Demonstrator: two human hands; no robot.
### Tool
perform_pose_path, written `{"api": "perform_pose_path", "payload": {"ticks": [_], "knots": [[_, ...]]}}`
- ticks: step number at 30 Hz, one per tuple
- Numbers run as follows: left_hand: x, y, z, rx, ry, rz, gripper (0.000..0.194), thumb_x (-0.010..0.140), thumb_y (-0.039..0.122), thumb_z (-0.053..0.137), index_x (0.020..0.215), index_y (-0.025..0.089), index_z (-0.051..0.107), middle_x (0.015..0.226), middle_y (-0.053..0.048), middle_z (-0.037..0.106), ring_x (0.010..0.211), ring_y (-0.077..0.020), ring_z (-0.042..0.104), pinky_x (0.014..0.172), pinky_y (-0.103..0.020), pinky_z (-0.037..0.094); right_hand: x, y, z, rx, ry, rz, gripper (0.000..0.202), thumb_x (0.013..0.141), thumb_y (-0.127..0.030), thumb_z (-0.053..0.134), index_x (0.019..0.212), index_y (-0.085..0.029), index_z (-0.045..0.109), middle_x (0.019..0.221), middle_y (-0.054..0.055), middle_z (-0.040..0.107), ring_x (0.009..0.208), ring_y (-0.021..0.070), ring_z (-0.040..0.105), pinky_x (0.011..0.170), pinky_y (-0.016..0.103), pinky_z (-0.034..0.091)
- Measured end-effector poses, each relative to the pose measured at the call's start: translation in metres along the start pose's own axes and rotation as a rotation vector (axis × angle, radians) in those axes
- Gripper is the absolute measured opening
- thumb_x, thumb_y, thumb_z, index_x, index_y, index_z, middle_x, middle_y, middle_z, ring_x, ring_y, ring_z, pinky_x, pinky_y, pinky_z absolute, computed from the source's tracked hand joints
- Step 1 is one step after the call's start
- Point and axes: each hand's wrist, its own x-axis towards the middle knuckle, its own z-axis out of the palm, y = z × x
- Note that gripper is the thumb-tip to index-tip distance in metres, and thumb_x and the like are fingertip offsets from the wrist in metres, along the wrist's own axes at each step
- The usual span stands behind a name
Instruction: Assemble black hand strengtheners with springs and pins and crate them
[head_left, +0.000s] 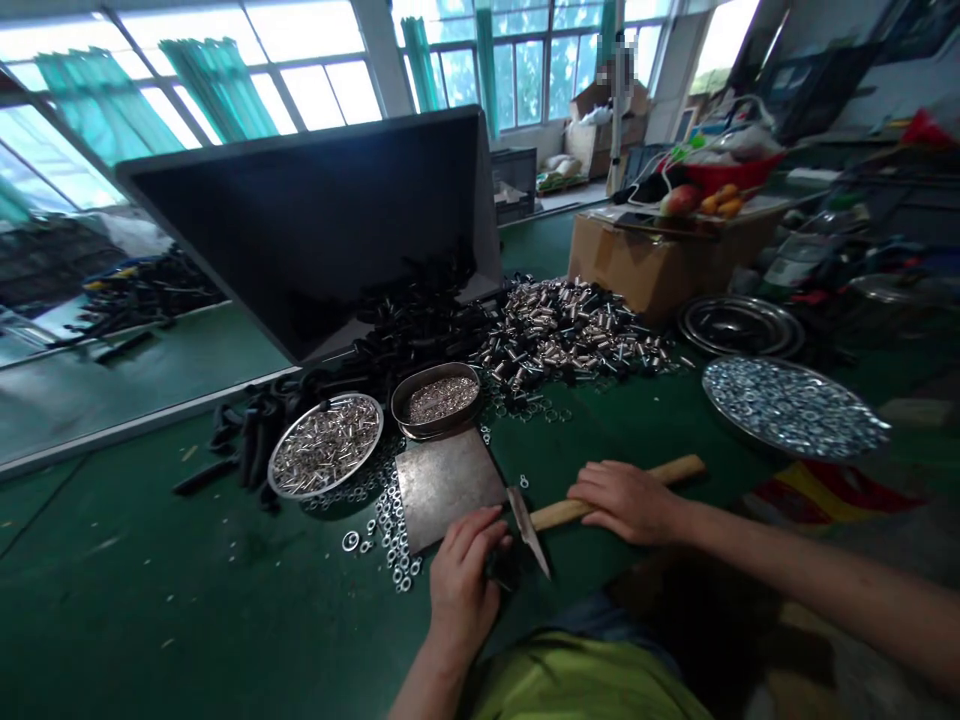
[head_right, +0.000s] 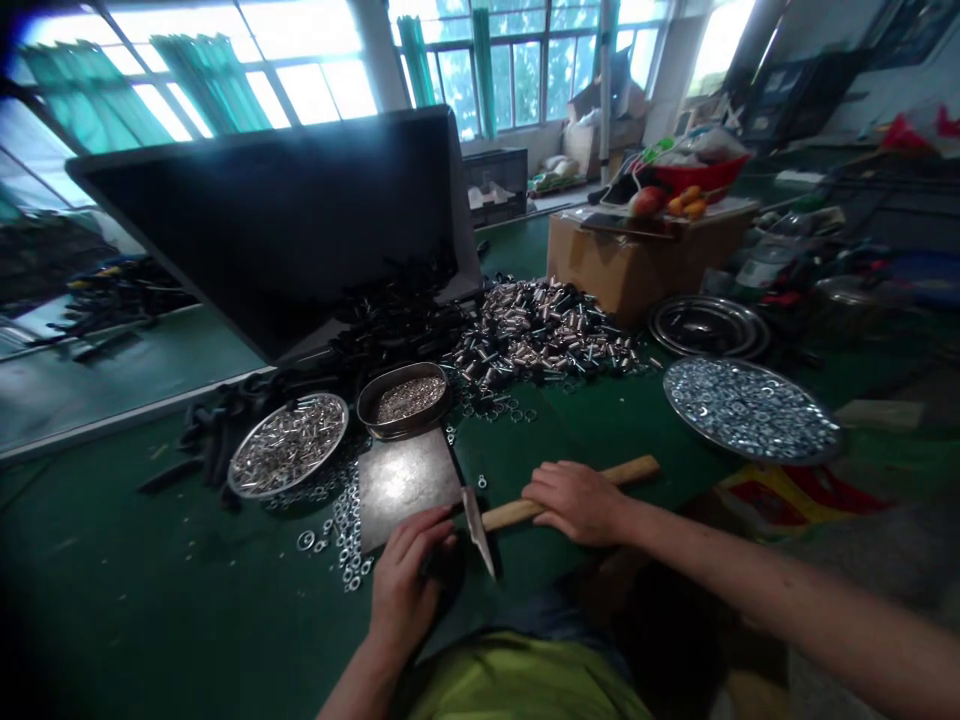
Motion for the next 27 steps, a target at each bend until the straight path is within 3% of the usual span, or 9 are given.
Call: {"api": "perform_pose_path", "payload": {"ticks": [6,11,15,18,20,22,27], "knots": [[0.003,0.000,-0.002,-0.073,0.073,-0.154,0.020,0.085,0.013,0.053,0.102,0.020,0.062,0.098,-0.006,0.065,0.091,-0.0174,0.060,0.077,-0.031,0.051,-0.008,0.038,-0.017,0.055,0.061,0.192,0.024,0.089,-0.034,0.049,0.102,-0.018,0.062,0.095,0.009,0.059,0.091,0.0226,0.051,0.079,0.035,0.040],[0.005,0.001,-0.003,-0.115,0.116,-0.297,0.011,0.085,0.022,0.057,0.090,0.019,0.066,0.085,-0.004,0.062,0.080,-0.0163,0.061,0.070,-0.027,0.049,0.030,0.061,-0.032,0.148,0.216,0.261,0.027,0.090,-0.032,0.047,0.104,-0.018,0.063,0.100,0.010,0.061,0.095,0.0224,0.053,0.083,0.037,0.042],[0.007,0.001,-0.005,-0.109,0.158,-0.328,0.010,0.084,0.024,0.058,0.086,0.018,0.066,0.079,-0.003,0.061,0.074,-0.0153,0.061,0.066,-0.026,0.048,0.070,0.038,-0.034,0.162,0.207,0.122,0.026,0.083,-0.034,0.058,0.105,-0.020,0.063,0.102,0.008,0.060,0.100,0.0219,0.051,0.086,0.035,0.040],[0.007,0.000,-0.006,-0.093,0.170,-0.307,0.009,0.085,0.023,0.057,0.084,0.018,0.065,0.078,-0.003,0.062,0.072,-0.0150,0.061,0.065,-0.025,0.047,0.086,0.007,-0.025,0.093,0.082,-0.092,0.028,0.076,-0.037,0.068,0.100,-0.022,0.065,0.099,0.006,0.061,0.098,0.0224,0.050,0.084,0.036,0.038],[0.006,0.000,-0.006,-0.083,0.161,-0.294,0.009,0.085,0.023,0.057,0.084,0.018,0.065,0.077,-0.002,0.062,0.072,-0.0149,0.061,0.064,-0.025,0.047,0.089,-0.007,-0.015,0.014,0.007,-0.178,0.019,0.079,-0.033,0.066,0.093,-0.021,0.065,0.095,0.005,0.061,0.094,0.0216,0.051,0.083,0.036,0.037],[0.006,-0.001,-0.005,-0.077,0.152,-0.286,0.008,0.084,0.022,0.058,0.085,0.018,0.064,0.077,-0.002,0.062,0.072,-0.0148,0.061,0.065,-0.025,0.047,0.092,-0.010,-0.007,-0.030,-0.009,-0.168,0.009,0.084,-0.025,0.059,0.088,-0.019,0.064,0.089,0.005,0.061,0.089,0.0201,0.051,0.081,0.035,0.037],[0.006,-0.004,-0.005,-0.081,0.152,-0.269,0.005,0.084,0.020,0.058,0.084,0.018,0.063,0.077,-0.002,0.062,0.073,-0.0149,0.060,0.065,-0.025,0.047,0.112,0.006,-0.001,-0.064,0.040,-0.068,0.014,0.088,-0.017,0.049,0.088,-0.017,0.063,0.090,0.007,0.059,0.086,0.0183,0.050,0.075,0.030,0.039]]}}
